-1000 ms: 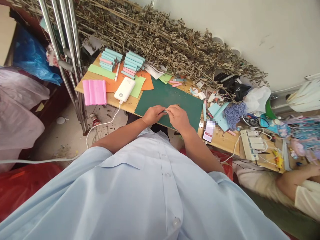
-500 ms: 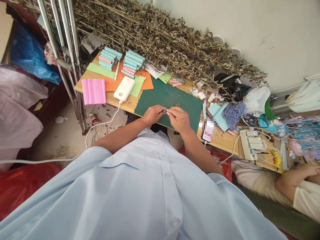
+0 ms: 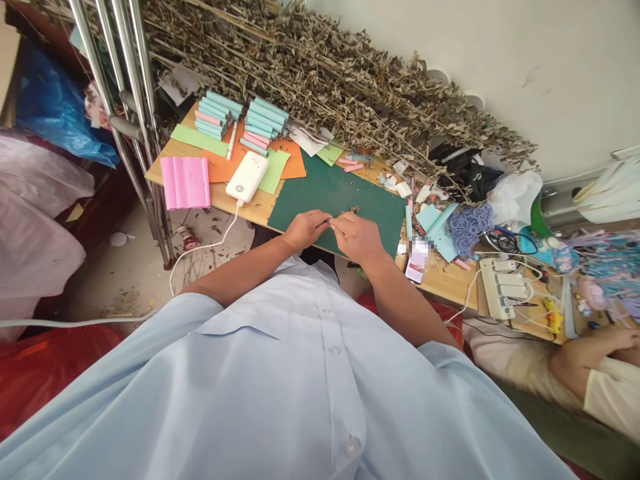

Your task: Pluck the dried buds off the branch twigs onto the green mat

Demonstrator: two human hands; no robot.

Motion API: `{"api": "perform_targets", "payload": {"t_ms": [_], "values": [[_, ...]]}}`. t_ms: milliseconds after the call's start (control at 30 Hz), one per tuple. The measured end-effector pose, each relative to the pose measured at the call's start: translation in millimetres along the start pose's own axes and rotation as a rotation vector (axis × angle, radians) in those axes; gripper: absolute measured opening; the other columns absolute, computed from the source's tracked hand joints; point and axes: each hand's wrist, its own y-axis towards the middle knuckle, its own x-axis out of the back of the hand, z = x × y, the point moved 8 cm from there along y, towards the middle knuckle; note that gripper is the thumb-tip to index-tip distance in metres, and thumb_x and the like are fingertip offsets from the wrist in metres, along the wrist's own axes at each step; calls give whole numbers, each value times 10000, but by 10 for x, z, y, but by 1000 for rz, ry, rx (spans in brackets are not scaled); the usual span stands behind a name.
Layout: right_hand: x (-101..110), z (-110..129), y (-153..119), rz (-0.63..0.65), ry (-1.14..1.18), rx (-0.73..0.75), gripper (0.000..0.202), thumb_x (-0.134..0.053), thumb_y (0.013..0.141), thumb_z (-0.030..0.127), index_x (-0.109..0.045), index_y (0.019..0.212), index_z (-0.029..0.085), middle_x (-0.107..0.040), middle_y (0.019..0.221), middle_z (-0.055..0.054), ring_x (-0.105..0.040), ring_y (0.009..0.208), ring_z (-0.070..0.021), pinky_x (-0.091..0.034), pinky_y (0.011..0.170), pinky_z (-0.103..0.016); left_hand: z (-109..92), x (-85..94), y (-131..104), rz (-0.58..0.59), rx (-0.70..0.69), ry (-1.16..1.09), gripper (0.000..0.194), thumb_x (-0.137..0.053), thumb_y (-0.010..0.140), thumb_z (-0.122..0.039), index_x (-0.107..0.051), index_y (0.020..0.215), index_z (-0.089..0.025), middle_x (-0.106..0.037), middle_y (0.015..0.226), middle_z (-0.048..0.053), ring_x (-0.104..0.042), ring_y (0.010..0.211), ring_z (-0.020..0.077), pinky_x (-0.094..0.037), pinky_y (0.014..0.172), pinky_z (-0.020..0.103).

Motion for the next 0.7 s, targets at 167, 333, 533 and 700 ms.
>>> {"api": "perform_targets", "payload": {"t_ms": [167,333,533,700], "values": [[21,13,117,70,12,5,291,-501,1035,248,-790,1001,240,-762,1063,-78,-653,863,-221,-393,661,-327,-34,15,12,12,-7,-14,320,-475,1109,-348,-741,1134,-170,-770,1040,103,-728,1020,207,-567,939,321],[17,-16,172,113,19,15,263,-531,1004,234,-793,975,237,-759,1055,-86,-661,847,-231,-430,675,-339,-46,17,23,25,-10,-14,328,-472,1111,-363,-739,1093,-172,-762,1012,99,-720,992,205,-563,915,316],[111,-108,77,-40,228,2,287,-537,1019,266,-819,1072,262,-794,1082,-72,-716,989,-244,-550,852,-359,-23,28,27,-5,16,-1,331,-511,1106,-405,-750,1119,-176,-768,1029,101,-717,983,199,-562,902,309],[45,-288,-31,-218,454,-152,231,-606,973,313,-819,1029,244,-807,1053,-75,-740,982,-242,-589,932,-399,-5,47,24,-45,31,-17,292,-606,1069,-423,-760,1061,-175,-765,985,89,-710,950,197,-556,889,312]]}}
